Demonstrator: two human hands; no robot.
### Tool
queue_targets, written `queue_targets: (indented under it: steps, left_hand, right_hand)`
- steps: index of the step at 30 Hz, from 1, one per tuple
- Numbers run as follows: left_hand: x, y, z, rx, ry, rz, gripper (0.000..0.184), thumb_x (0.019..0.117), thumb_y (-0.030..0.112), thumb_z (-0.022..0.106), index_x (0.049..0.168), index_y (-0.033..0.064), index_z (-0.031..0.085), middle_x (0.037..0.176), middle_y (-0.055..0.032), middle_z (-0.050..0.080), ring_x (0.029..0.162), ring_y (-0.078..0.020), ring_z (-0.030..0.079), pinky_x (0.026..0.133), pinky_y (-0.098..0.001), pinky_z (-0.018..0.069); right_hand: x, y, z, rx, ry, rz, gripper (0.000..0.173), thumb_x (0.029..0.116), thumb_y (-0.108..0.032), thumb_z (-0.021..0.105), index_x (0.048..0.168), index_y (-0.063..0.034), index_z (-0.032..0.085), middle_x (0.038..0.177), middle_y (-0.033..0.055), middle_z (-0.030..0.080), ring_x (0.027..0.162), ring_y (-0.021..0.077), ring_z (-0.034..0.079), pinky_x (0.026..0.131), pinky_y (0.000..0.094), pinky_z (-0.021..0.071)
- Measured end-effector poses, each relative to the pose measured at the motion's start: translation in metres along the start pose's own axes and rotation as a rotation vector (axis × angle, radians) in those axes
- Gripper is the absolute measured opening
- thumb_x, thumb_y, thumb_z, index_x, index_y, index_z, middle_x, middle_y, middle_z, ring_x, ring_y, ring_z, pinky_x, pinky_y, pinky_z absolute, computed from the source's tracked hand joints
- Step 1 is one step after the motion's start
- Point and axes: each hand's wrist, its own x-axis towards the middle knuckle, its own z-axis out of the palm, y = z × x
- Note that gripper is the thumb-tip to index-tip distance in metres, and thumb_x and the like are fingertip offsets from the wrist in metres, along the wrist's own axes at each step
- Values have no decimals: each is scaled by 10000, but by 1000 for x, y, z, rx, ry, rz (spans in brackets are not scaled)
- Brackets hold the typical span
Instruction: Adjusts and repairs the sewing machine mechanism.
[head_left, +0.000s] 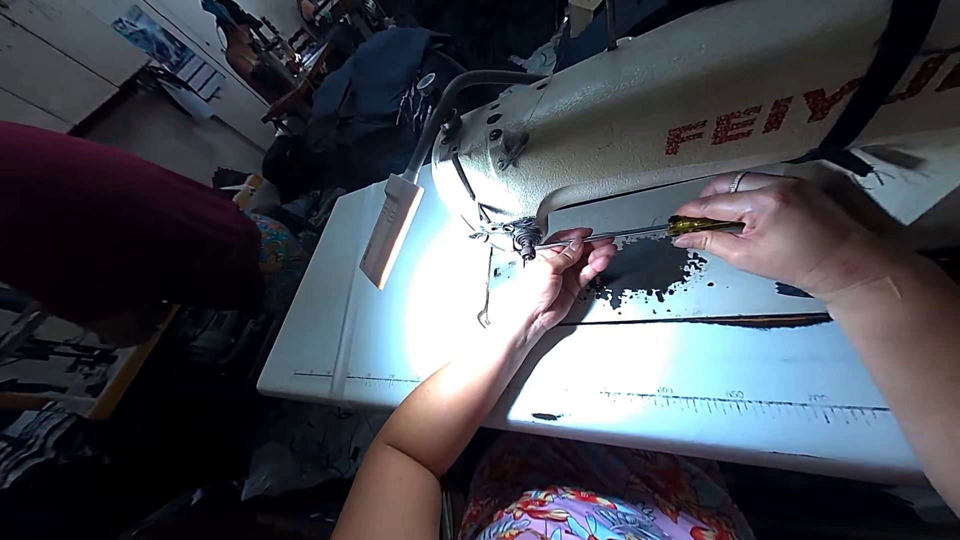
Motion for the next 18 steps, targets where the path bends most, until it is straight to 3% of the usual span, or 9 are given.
queue_targets:
  steps: [18]
  left_hand:
    - [0,0,0,-18,6,-3,250,1083,33,364,1152,59,603,953,-83,738,784,-107,728,739,-207,595]
  right_hand:
    - [1,-1,1,-5,24,-13,244,889,-186,685,1008,2,785,922,206,676,828,342,671,719,518,528]
